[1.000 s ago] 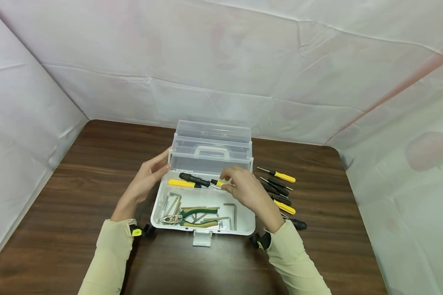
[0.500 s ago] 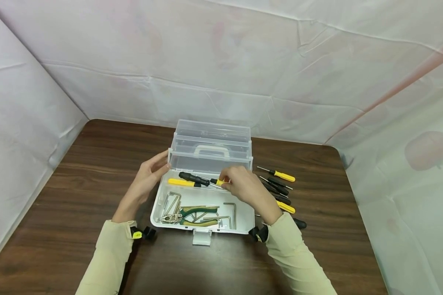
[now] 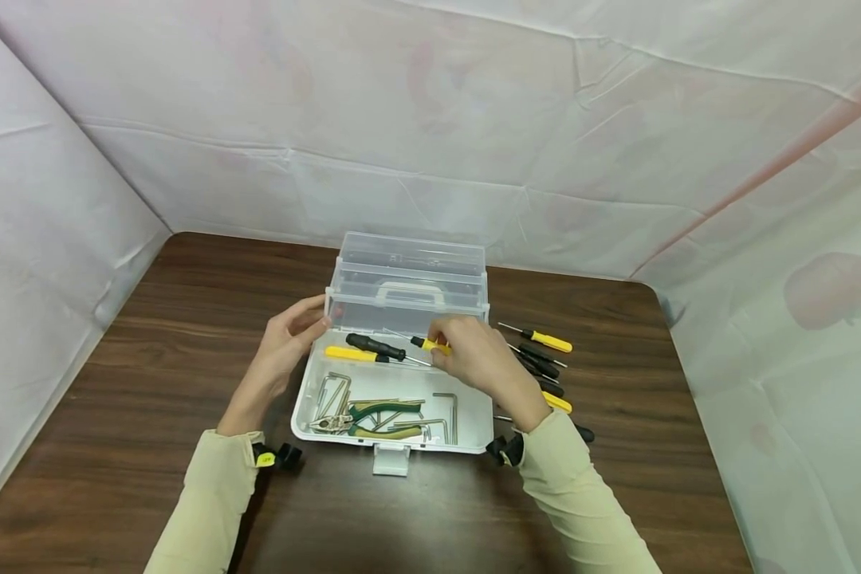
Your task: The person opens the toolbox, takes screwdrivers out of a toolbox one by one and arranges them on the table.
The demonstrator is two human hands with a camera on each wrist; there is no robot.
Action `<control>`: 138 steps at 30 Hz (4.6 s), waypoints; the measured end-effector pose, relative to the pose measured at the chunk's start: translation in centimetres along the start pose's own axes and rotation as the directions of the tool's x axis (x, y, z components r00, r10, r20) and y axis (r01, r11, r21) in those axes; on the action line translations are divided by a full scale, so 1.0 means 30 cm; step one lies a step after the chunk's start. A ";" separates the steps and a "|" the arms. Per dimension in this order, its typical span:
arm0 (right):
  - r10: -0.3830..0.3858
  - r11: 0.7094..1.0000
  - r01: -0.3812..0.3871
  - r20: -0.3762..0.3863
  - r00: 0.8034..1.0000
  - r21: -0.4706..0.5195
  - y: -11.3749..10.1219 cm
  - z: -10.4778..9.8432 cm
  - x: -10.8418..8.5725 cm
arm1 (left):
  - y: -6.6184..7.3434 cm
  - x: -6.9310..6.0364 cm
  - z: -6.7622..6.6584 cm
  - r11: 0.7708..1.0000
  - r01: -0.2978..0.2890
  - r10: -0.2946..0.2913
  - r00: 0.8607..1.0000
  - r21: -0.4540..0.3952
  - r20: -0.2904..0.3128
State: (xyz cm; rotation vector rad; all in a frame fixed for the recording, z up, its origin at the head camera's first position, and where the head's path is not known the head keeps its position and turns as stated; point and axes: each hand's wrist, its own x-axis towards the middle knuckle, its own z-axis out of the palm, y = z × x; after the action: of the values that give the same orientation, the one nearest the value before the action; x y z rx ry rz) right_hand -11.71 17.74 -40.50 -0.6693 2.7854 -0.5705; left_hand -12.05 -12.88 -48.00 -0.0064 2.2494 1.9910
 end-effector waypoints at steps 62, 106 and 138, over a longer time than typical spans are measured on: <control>0.142 0.989 -0.134 -0.195 0.970 0.055 0.426 0.022 -0.396 | 0.008 -0.018 -0.018 0.999 0.052 -0.052 0.998 -0.009 0.025; 0.187 0.982 -0.191 -0.249 0.950 0.011 0.507 0.122 -0.421 | 0.005 -0.025 -0.020 0.999 0.047 -0.047 0.998 -0.001 0.031; 0.020 0.997 -0.046 -0.368 0.930 -0.062 0.223 0.028 -0.317 | -0.002 -0.020 -0.018 0.999 0.039 -0.038 0.999 -0.018 0.028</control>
State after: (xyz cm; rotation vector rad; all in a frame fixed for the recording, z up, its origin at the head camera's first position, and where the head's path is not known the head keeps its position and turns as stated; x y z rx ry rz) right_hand -5.76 27.48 -42.91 -0.5782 3.1708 -0.6535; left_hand -11.52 -13.49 -47.92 -0.0239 2.1973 1.9802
